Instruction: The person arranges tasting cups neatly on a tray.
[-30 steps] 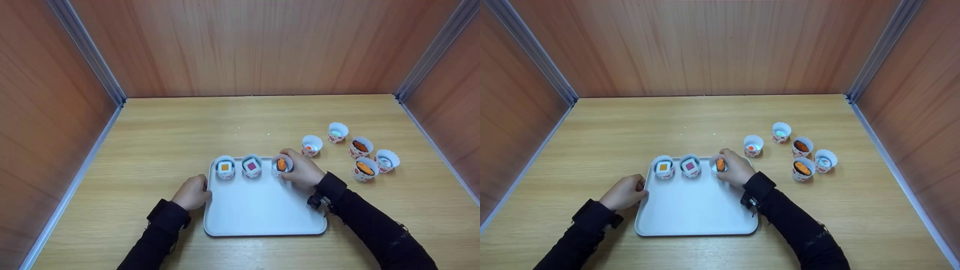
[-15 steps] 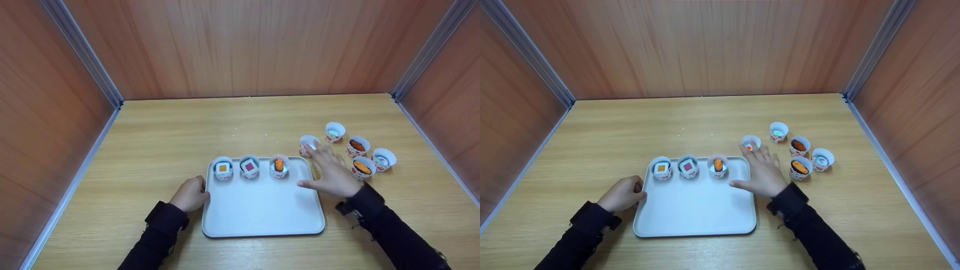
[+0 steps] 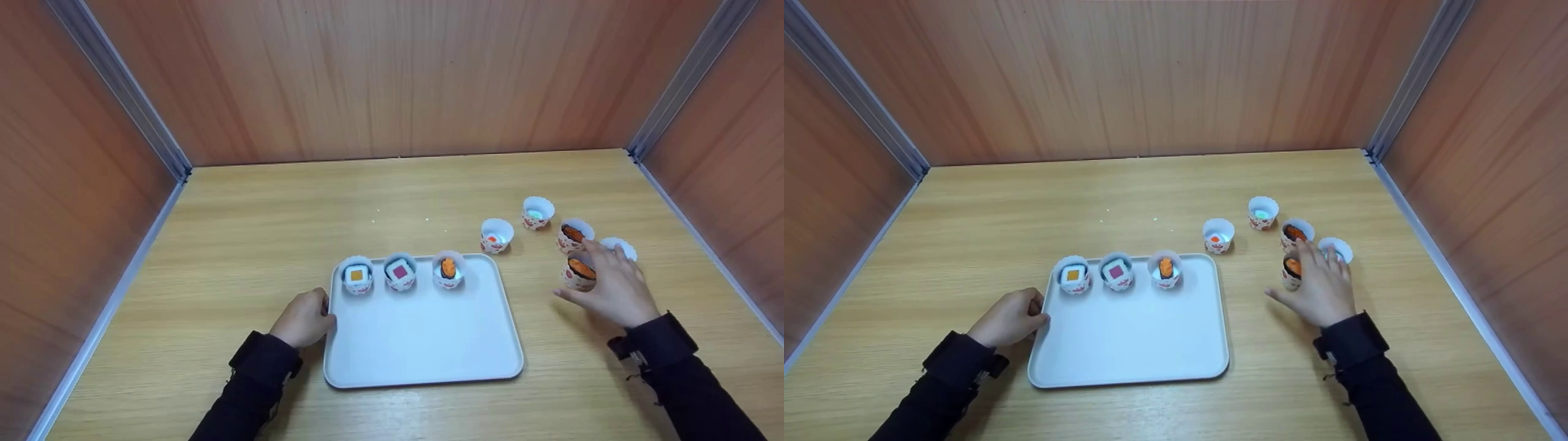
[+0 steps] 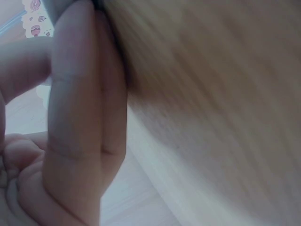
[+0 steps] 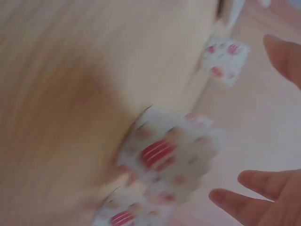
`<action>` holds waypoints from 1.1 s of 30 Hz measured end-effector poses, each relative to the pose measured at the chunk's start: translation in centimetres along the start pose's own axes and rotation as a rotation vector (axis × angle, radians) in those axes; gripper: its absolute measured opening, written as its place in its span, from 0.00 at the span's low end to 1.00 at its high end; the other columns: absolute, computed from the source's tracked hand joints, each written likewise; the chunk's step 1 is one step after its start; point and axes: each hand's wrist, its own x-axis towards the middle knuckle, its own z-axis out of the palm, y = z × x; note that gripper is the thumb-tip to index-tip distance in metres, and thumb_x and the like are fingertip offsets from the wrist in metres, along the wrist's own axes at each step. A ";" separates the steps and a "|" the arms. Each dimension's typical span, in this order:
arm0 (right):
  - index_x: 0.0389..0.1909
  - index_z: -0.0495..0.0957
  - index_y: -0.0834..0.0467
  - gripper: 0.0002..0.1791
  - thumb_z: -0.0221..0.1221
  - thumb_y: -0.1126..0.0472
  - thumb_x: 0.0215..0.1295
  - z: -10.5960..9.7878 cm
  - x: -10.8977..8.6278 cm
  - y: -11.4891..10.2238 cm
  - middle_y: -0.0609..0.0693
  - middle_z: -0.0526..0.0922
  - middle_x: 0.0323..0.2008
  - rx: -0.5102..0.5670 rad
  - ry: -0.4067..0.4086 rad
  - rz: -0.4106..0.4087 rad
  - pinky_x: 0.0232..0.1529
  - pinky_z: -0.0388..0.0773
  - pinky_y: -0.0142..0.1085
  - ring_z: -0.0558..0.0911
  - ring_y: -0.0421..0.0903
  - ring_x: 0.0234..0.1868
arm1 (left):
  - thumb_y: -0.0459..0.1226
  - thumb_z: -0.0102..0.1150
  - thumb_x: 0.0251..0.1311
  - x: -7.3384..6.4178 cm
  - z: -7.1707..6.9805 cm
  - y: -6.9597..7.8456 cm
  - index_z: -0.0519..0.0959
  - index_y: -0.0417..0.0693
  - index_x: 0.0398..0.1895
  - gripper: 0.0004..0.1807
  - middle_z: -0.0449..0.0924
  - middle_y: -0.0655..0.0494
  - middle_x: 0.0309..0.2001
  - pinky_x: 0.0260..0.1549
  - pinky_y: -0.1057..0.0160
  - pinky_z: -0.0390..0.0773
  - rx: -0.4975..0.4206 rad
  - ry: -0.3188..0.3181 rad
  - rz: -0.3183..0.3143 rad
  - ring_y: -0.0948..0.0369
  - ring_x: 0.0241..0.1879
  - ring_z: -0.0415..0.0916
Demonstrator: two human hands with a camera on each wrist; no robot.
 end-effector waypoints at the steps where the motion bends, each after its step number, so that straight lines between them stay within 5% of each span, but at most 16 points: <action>1: 0.69 0.63 0.61 0.52 0.72 0.39 0.47 0.1 0.1 0.4 0.69 0.63 0.69 0.001 0.005 0.004 0.60 0.44 0.77 0.53 0.80 0.68 | 0.28 0.57 0.54 0.0 0.0 0.0 0.71 0.40 0.30 0.04 0.72 0.52 0.23 0.16 0.66 0.69 0.000 0.001 -0.001 0.60 0.19 0.70; 9: 0.62 0.71 0.60 0.35 0.69 0.53 0.54 0.4 0.4 1.7 0.71 0.70 0.63 -0.030 0.010 -0.002 0.64 0.45 0.73 0.54 0.81 0.67 | 0.28 0.57 0.54 0.0 0.2 -0.2 0.71 0.41 0.28 0.05 0.71 0.53 0.22 0.17 0.65 0.69 -0.006 0.014 0.016 0.60 0.19 0.70; 21: 0.60 0.71 0.69 0.35 0.70 0.60 0.52 0.8 0.7 1.0 0.74 0.75 0.55 -0.037 0.070 -0.005 0.59 0.62 0.66 0.66 0.73 0.61 | 0.28 0.57 0.54 0.0 -0.1 0.0 0.71 0.40 0.28 0.04 0.72 0.52 0.22 0.17 0.65 0.69 0.001 0.009 0.002 0.59 0.20 0.71; 26: 0.60 0.70 0.71 0.34 0.68 0.62 0.53 0.8 0.8 0.6 0.74 0.76 0.53 0.011 0.045 -0.010 0.50 0.69 0.60 0.73 0.69 0.53 | 0.28 0.56 0.53 -0.1 -0.2 0.0 0.71 0.40 0.28 0.04 0.71 0.53 0.23 0.17 0.66 0.68 -0.011 0.005 0.013 0.60 0.20 0.70; 33: 0.61 0.67 0.72 0.33 0.65 0.60 0.58 0.9 1.5 -0.4 0.72 0.72 0.56 0.111 -0.039 0.025 0.54 0.70 0.60 0.72 0.68 0.57 | 0.27 0.56 0.53 -0.1 -0.1 -0.1 0.70 0.41 0.27 0.04 0.69 0.54 0.22 0.17 0.66 0.66 -0.012 0.010 0.026 0.60 0.19 0.68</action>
